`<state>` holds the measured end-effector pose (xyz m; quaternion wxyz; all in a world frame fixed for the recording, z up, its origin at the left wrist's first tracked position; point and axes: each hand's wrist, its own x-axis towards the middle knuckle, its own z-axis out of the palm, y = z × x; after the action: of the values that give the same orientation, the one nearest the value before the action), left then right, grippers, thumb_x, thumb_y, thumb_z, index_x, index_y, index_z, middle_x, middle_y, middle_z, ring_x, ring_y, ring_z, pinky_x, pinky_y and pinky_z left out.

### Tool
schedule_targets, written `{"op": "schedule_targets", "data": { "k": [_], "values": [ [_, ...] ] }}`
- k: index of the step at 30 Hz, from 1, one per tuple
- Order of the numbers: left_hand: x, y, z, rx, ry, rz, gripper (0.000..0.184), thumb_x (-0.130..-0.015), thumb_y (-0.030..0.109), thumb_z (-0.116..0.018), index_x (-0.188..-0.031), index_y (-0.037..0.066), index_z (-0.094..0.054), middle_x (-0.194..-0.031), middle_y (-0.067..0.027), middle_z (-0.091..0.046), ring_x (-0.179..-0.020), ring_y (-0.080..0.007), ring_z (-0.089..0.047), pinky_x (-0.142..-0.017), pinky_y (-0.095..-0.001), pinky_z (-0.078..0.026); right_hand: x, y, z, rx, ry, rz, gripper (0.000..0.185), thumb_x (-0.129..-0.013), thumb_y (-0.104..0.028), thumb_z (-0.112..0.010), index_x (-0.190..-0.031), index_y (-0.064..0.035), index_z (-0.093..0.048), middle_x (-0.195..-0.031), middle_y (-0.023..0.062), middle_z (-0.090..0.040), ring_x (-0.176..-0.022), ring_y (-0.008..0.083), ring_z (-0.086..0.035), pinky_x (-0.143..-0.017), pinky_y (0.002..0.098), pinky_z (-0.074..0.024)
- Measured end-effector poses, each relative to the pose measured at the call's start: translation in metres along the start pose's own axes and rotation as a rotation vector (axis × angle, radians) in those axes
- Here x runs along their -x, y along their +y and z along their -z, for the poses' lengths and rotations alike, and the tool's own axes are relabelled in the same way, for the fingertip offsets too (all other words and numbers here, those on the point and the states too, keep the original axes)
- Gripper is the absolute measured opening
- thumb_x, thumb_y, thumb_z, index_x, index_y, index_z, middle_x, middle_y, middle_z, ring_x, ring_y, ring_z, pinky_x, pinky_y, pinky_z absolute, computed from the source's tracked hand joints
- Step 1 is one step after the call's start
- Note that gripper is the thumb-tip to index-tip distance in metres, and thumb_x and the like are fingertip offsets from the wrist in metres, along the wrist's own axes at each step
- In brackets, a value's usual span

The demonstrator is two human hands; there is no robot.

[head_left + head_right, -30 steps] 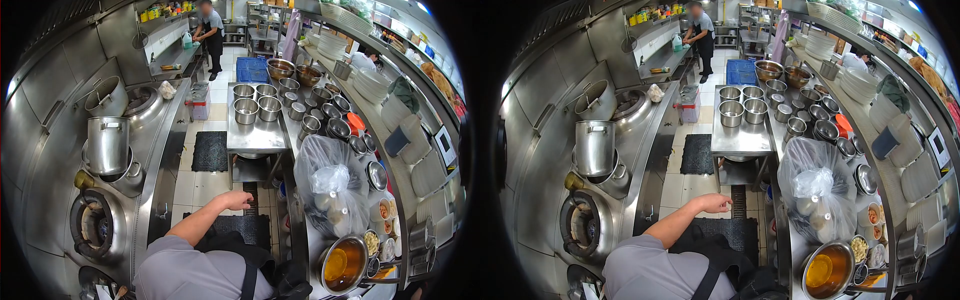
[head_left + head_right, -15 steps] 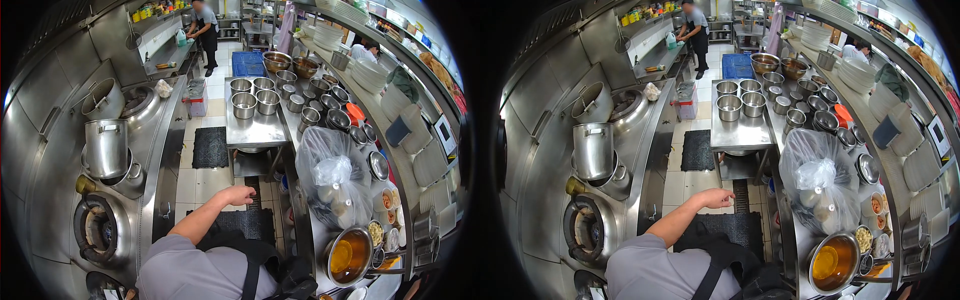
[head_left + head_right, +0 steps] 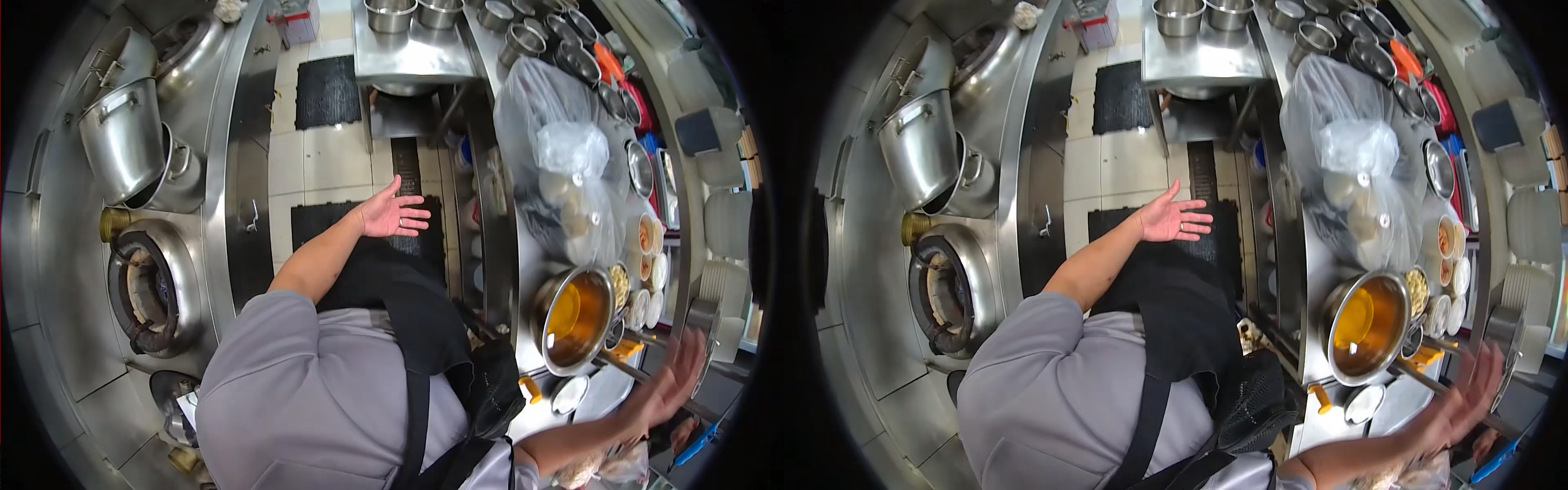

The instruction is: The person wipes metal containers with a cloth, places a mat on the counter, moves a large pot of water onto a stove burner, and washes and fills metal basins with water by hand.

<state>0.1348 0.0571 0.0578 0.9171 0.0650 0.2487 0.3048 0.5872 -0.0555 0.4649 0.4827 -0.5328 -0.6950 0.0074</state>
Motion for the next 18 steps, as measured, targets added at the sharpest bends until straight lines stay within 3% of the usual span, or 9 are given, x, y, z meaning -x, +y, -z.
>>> {"op": "schedule_targets", "data": {
  "k": [2, 3, 4, 6, 7, 11, 15, 18],
  "values": [
    [-0.002, -0.024, 0.006, 0.102, -0.034, 0.036, 0.107, -0.083, 0.084, -0.043, -0.157, 0.009, -0.022, -0.148, -0.0262, -0.044, -0.134, -0.0439, -0.046, -0.109, -0.0573, -0.038, 0.034, 0.031, -0.064, -0.228, -0.113, -0.222, 0.052, -0.100, -0.018, -0.056, -0.145, 0.0038, -0.042, -0.144, 0.0207, -0.050, -0.129, 0.0317, -0.053, -0.111, 0.0428, -0.0411],
    [0.000, -0.036, 0.008, 0.101, -0.017, 0.083, 0.110, -0.081, 0.085, -0.042, -0.157, 0.009, -0.021, -0.148, -0.0259, -0.044, -0.134, -0.0442, -0.047, -0.110, -0.0565, -0.038, 0.055, 0.047, -0.094, -0.354, -0.253, -0.435, 0.050, -0.100, -0.020, -0.055, -0.143, 0.0028, -0.043, -0.143, 0.0205, -0.051, -0.128, 0.0315, -0.054, -0.109, 0.0424, -0.0433],
    [0.003, -0.044, 0.009, 0.115, 0.000, 0.124, 0.111, -0.080, 0.086, -0.042, -0.157, 0.009, -0.021, -0.148, -0.0259, -0.044, -0.134, -0.0443, -0.047, -0.109, -0.0557, -0.039, 0.067, 0.041, -0.136, -0.696, -0.313, -0.373, 0.051, -0.100, -0.029, -0.057, -0.142, 0.0001, -0.046, -0.141, 0.0192, -0.053, -0.124, 0.0298, -0.057, -0.106, 0.0418, -0.0465],
    [0.008, -0.054, 0.012, 0.116, 0.019, 0.184, 0.113, -0.078, 0.088, -0.042, -0.157, 0.010, -0.020, -0.149, -0.0256, -0.043, -0.133, -0.0445, -0.048, -0.108, -0.0535, -0.041, 0.117, 0.050, -0.202, -1.218, -0.415, -0.819, 0.063, -0.095, -0.051, -0.061, -0.139, -0.0073, -0.050, -0.135, 0.0176, -0.057, -0.118, 0.0332, -0.060, -0.101, 0.0470, -0.0497],
    [0.012, -0.055, 0.013, 0.102, 0.008, 0.190, 0.114, -0.078, 0.089, -0.042, -0.158, 0.010, -0.019, -0.149, -0.0248, -0.044, -0.133, -0.0440, -0.048, -0.108, -0.0527, -0.042, 0.148, 0.059, -0.238, -1.402, -0.379, -1.038, 0.065, -0.095, -0.058, -0.056, -0.136, -0.0073, -0.053, -0.133, 0.0191, -0.058, -0.120, 0.0355, -0.059, -0.100, 0.0499, -0.0501],
    [0.026, -0.049, 0.023, 0.131, 0.015, 0.189, 0.108, -0.080, 0.087, -0.038, -0.155, 0.011, -0.026, -0.149, -0.0257, -0.044, -0.136, -0.0448, -0.045, -0.110, -0.0531, -0.039, 0.253, 0.074, -0.318, -1.674, -0.329, -1.649, 0.076, -0.093, -0.069, -0.046, -0.128, -0.0031, -0.056, -0.128, 0.0238, -0.060, -0.123, 0.0400, -0.057, -0.104, 0.0529, -0.0459],
    [0.046, -0.040, 0.028, 0.106, 0.092, 0.233, 0.111, -0.078, 0.089, -0.039, -0.155, 0.010, -0.025, -0.149, -0.0270, -0.042, -0.137, -0.0451, -0.043, -0.113, -0.0547, -0.035, 0.293, 0.050, -0.333, -1.767, -0.352, -1.824, 0.086, -0.089, -0.076, -0.045, -0.132, -0.0028, -0.052, -0.132, 0.0289, -0.055, -0.131, 0.0438, -0.049, -0.110, 0.0577, -0.0388],
    [0.053, -0.031, 0.041, 0.112, 0.077, 0.247, 0.112, -0.078, 0.089, -0.038, -0.154, 0.008, -0.026, -0.150, -0.0295, -0.040, -0.138, -0.0473, -0.040, -0.115, -0.0564, -0.031, 0.290, 0.036, -0.338, -1.816, -0.320, -1.761, 0.093, -0.086, -0.079, -0.047, -0.142, -0.0051, -0.041, -0.139, 0.0312, -0.048, -0.135, 0.0444, -0.044, -0.112, 0.0597, -0.0356]
  ]
}}
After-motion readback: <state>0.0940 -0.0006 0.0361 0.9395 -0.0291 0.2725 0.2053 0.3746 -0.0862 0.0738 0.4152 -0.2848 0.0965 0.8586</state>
